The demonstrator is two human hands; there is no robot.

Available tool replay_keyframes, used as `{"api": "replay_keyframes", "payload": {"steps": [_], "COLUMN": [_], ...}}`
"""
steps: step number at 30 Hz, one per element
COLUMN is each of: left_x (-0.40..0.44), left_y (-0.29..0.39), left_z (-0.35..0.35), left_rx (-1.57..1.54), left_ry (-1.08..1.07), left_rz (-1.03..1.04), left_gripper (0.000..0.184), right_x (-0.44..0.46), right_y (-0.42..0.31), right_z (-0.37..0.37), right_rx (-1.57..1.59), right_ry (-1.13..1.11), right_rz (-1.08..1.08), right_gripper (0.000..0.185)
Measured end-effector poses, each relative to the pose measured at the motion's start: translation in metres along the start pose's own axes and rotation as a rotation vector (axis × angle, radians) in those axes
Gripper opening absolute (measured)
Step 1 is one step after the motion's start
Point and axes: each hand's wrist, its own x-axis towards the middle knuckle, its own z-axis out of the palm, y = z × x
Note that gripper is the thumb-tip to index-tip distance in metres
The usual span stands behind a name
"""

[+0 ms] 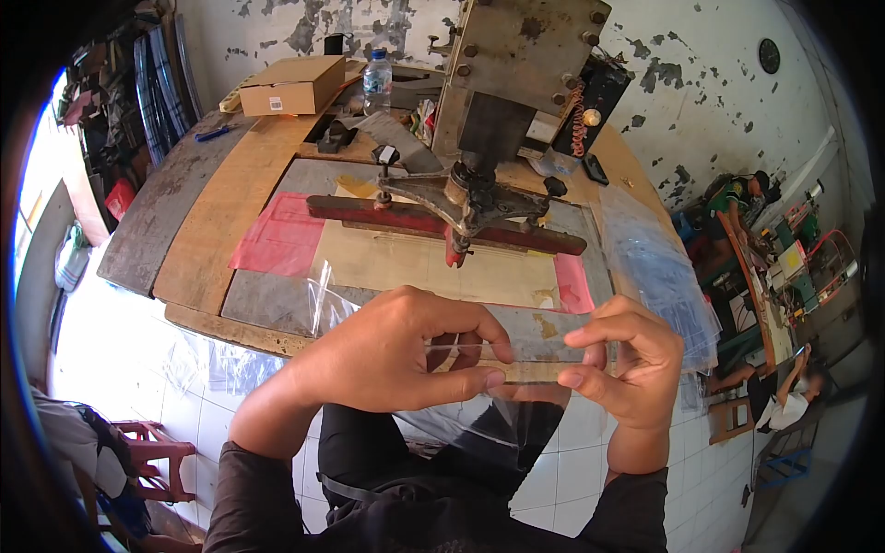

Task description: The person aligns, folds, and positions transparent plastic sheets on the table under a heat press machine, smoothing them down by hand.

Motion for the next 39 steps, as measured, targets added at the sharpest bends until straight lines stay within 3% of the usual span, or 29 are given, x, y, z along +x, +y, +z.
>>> {"api": "replay_keyframes", "payload": {"steps": [14, 30, 33, 36, 39], "left_x": [0.0, -0.001, -0.006, -0.019, -0.037], "left_y": [0.001, -0.015, -0.028, -0.06, -0.095], "left_z": [-0.001, -0.003, -0.016, -0.044, -0.051], "left_rx": [0.024, 0.075, 0.284, 0.383, 0.417], "left_ry": [0.015, 0.1, 0.165, 0.07, 0.023], "left_rz": [-0.03, -0.064, -0.161, -0.355, -0.331], "left_gripper": [0.015, 0.02, 0.024, 0.03, 0.03], "right_x": [0.001, -0.001, -0.006, -0.012, -0.023], "right_y": [0.002, 0.014, 0.021, 0.029, 0.048], "right_z": [-0.001, -0.006, -0.015, -0.039, -0.067], "right_rx": [-0.047, -0.092, -0.068, -0.081, 0.039], "right_ry": [0.022, 0.027, 0.064, 0.193, 0.249], "right_rz": [0.009, 0.012, 0.038, 0.098, 0.226], "right_gripper": [0.033, 0.035, 0.033, 0.025, 0.025]}}
